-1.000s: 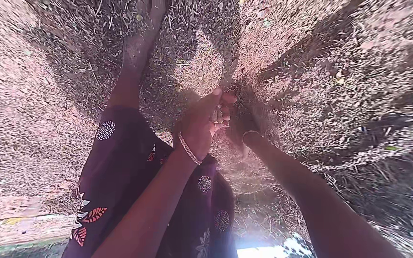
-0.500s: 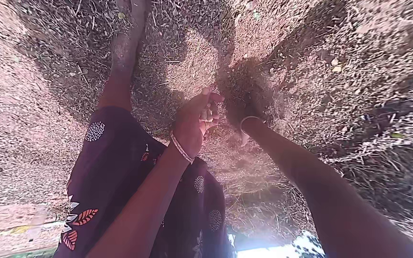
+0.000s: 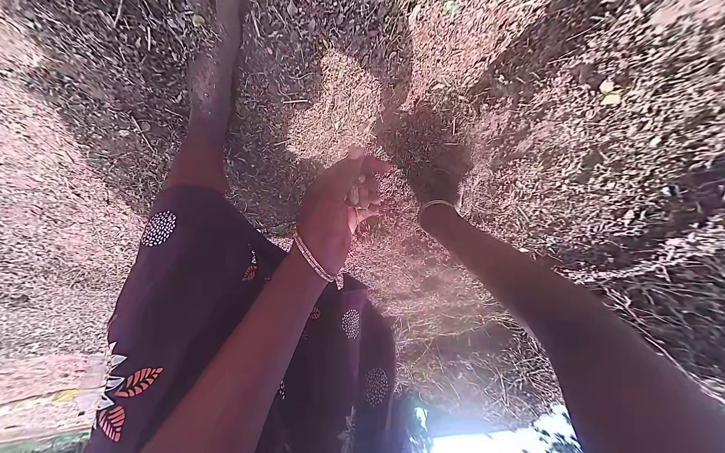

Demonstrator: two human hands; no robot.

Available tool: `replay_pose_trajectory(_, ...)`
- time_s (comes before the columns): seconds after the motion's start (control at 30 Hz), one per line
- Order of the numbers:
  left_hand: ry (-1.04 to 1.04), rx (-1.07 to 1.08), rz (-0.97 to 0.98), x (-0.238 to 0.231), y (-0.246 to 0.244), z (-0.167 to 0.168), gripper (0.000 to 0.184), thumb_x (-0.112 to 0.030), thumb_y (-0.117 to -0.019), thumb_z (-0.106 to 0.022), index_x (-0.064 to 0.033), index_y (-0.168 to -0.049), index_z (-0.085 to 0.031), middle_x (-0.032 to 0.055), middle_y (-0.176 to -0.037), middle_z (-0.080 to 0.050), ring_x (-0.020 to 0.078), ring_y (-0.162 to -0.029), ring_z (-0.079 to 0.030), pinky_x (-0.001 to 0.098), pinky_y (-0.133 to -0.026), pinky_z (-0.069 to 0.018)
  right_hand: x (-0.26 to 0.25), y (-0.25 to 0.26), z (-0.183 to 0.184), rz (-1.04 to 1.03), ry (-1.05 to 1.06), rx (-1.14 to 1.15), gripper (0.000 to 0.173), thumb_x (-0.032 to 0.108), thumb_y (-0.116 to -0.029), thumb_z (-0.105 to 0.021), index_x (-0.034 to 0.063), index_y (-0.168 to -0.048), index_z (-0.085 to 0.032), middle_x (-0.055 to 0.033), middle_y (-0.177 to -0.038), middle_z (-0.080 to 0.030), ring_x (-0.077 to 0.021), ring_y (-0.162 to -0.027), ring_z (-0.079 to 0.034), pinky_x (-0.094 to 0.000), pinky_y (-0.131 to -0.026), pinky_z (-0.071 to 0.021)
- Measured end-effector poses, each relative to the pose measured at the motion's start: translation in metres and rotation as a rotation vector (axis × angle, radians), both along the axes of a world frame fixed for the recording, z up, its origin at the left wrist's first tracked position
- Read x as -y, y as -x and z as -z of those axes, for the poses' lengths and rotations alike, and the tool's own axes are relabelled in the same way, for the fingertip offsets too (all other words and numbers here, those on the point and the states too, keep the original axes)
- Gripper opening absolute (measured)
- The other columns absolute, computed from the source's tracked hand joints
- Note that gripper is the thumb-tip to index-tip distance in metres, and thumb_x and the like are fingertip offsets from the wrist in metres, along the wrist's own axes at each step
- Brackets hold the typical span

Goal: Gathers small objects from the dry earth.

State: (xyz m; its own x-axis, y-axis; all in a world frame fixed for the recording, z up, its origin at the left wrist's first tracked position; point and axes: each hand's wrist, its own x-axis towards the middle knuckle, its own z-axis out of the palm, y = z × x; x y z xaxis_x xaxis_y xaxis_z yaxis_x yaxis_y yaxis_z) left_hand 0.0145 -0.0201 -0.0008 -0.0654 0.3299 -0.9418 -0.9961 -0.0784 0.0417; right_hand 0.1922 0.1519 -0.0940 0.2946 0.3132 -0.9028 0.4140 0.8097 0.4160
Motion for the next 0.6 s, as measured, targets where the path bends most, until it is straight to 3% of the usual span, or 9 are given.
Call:
replay_pose_trajectory(0.03,0.001,-0.003,0.001,0.0,0.0,0.0,0.036,-0.035,-0.1102,-0.04,-0.0164,-0.096,-0.068,-0.0065,-0.074,-0.056,0.0048,-0.066,-0.058,0.0216,-0.067,-0.0542,0.0,-0.005,0.011,-0.019,-0.037,-0.12,0.062,-0.003,-0.0994,-0.056,-0.0073,-0.156,-0.033,-0.0307,-0.165,-0.025,-0.0469,-0.155,-0.022,-0.0628,-0.122,-0.0255)
replay_pose_trajectory(0.1,-0.008,-0.011,0.0,-0.002,-0.001,0.0,0.037,-0.035,-0.1102,-0.04,-0.0158,-0.096,-0.068,-0.0062,-0.072,-0.057,0.0047,-0.065,-0.059,0.0214,-0.066,-0.0545,-0.005,-0.012,0.024,-0.201,0.096,-0.349,0.063,-0.007,-0.0958,-0.06,0.0008,-0.155,-0.04,-0.0253,-0.168,-0.023,-0.0554,-0.154,-0.016,-0.0855,-0.109,-0.0218)
replay_pose_trajectory(0.13,-0.019,-0.015,-0.002,-0.002,-0.001,0.0,0.037,-0.035,-0.1104,-0.04,-0.0156,-0.096,-0.069,-0.0063,-0.072,-0.057,0.0046,-0.065,-0.059,0.0215,-0.066,-0.0546,-0.007,-0.012,0.022,-0.186,0.137,-0.424,0.071,-0.005,-0.0936,-0.063,0.0116,-0.159,-0.04,-0.0191,-0.171,-0.02,-0.0568,-0.154,-0.012,-0.0914,-0.104,-0.0152)
replay_pose_trajectory(0.2,-0.035,-0.022,-0.005,-0.002,-0.001,0.0,0.038,-0.035,-0.1102,-0.04,-0.016,-0.096,-0.069,-0.0073,-0.07,-0.057,0.0035,-0.064,-0.059,0.0215,-0.066,-0.0552,-0.002,-0.013,0.013,0.04,0.002,-0.475,0.078,0.006,-0.0915,-0.066,0.024,-0.162,-0.037,-0.0119,-0.174,-0.014,-0.0504,-0.157,-0.009,-0.0857,-0.111,-0.0149)
replay_pose_trajectory(0.27,-0.04,-0.02,-0.009,-0.002,-0.001,0.0,0.038,-0.035,-0.1103,-0.039,-0.0161,-0.097,-0.069,-0.0073,-0.071,-0.057,0.0038,-0.064,-0.058,0.0217,-0.066,-0.0549,0.007,-0.026,0.005,0.37,-0.277,-0.544,0.08,0.023,-0.0922,-0.073,0.0195,-0.162,-0.034,-0.02,-0.172,-0.012,-0.0474,-0.155,-0.02,-0.0682,-0.118,-0.0297)
replay_pose_trajectory(0.4,-0.041,-0.019,-0.014,-0.005,-0.002,0.001,0.037,-0.033,-0.1107,-0.038,-0.0146,-0.098,-0.069,-0.0063,-0.075,-0.06,0.0036,-0.063,-0.059,0.0206,-0.063,-0.0553,0.021,-0.049,0.026,0.794,-0.867,-0.633,0.108,0.021,-0.0826,-0.086,0.0181,-0.166,-0.019,-0.0297,-0.17,0.001,-0.0503,-0.154,-0.017,-0.0546,-0.119,-0.0357)
replay_pose_trajectory(0.47,-0.036,-0.009,0.019,-0.005,-0.004,-0.001,0.037,-0.032,-0.1107,-0.038,-0.0147,-0.097,-0.068,-0.0063,-0.073,-0.06,0.0034,-0.063,-0.06,0.0197,-0.062,-0.0552,0.025,-0.044,0.061,0.794,-1.032,-0.486,0.104,0.034,-0.0876,-0.082,0.0209,-0.167,-0.015,-0.0277,-0.17,-0.005,-0.0482,-0.154,-0.021,-0.0584,-0.118,-0.0336)
replay_pose_trajectory(0.53,-0.022,-0.002,0.045,-0.004,-0.007,0.0,0.036,-0.033,-0.1105,-0.039,-0.0149,-0.097,-0.068,-0.0063,-0.074,-0.059,0.0038,-0.065,-0.059,0.02,-0.065,-0.0542,0.027,-0.029,0.109,0.81,-1.085,-0.348,0.102,0.051,-0.0912,-0.072,0.0249,-0.168,-0.009,-0.0221,-0.173,-0.002,-0.0449,-0.158,-0.012,-0.0672,-0.122,-0.0174)
replay_pose_trajectory(0.6,0.007,-0.015,0.063,-0.004,-0.009,0.002,0.035,-0.033,-0.1104,-0.041,-0.0149,-0.097,-0.068,-0.0064,-0.074,-0.06,0.0037,-0.066,-0.06,0.0198,-0.065,-0.0548,0.024,0.003,0.145,0.964,-1.095,-0.423,0.096,0.053,-0.0899,-0.072,0.0265,-0.166,-0.019,-0.0195,-0.173,-0.008,-0.0419,-0.157,-0.016,-0.0683,-0.121,-0.0178)
